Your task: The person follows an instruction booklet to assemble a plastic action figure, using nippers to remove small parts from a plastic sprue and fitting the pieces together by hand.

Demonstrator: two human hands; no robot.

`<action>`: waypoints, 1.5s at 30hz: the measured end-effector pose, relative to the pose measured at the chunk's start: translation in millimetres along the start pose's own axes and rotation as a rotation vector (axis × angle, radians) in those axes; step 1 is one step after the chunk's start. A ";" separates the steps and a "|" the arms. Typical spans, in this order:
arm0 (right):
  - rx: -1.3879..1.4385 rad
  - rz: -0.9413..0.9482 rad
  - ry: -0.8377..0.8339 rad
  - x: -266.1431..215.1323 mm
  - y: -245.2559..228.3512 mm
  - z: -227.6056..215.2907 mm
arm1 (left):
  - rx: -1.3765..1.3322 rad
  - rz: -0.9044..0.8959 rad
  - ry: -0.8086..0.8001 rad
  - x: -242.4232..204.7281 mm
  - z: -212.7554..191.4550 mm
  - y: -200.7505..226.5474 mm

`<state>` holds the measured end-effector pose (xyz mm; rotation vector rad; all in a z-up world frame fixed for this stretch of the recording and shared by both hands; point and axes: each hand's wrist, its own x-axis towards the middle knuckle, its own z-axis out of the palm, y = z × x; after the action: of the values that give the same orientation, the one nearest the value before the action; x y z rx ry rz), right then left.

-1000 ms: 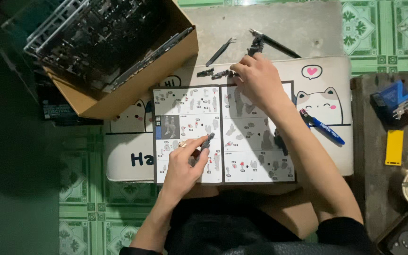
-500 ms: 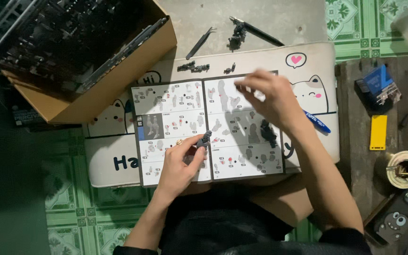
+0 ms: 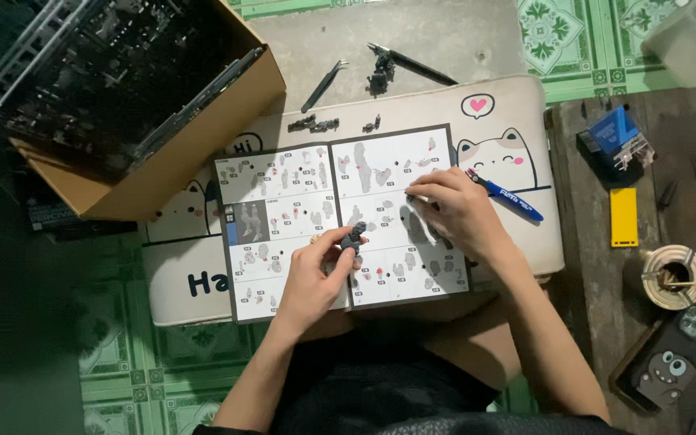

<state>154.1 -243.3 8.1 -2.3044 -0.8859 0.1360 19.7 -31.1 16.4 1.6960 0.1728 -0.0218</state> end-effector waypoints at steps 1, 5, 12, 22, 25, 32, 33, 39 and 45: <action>0.065 0.002 0.038 -3.8 4.1 3.0 | -0.020 -0.013 -0.007 -0.4 0.7 3.5; 0.339 0.064 0.099 -12.3 -19.6 -9.4 | -0.175 -0.016 -0.003 -0.5 8.6 -3.1; 0.079 0.048 0.171 -30.7 -4.9 2.6 | -0.257 -0.021 -0.057 10.1 11.0 13.2; -0.145 -0.029 0.160 -48.0 -11.1 -10.6 | -0.192 -0.014 -0.033 9.4 9.5 -9.0; -0.253 -0.043 0.218 -55.9 1.8 -6.6 | -0.152 -0.016 -0.050 10.5 7.7 -10.5; -0.406 -0.091 0.273 -58.9 -3.0 -10.8 | -0.111 -0.024 -0.017 9.3 5.4 -10.9; -0.287 -0.066 0.313 -60.9 -3.9 -10.6 | -0.095 -0.009 -0.010 8.4 5.9 -12.7; 0.521 0.229 0.381 -81.6 -26.9 1.2 | 0.024 0.024 0.023 1.9 16.2 -1.1; 0.731 0.390 0.282 -79.8 -46.1 19.7 | 0.173 0.159 0.056 10.6 24.8 -5.7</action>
<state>60.9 -257.3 10.6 -1.7116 -0.1750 0.2472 31.6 -53.8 6.2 1.8798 0.0786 0.1325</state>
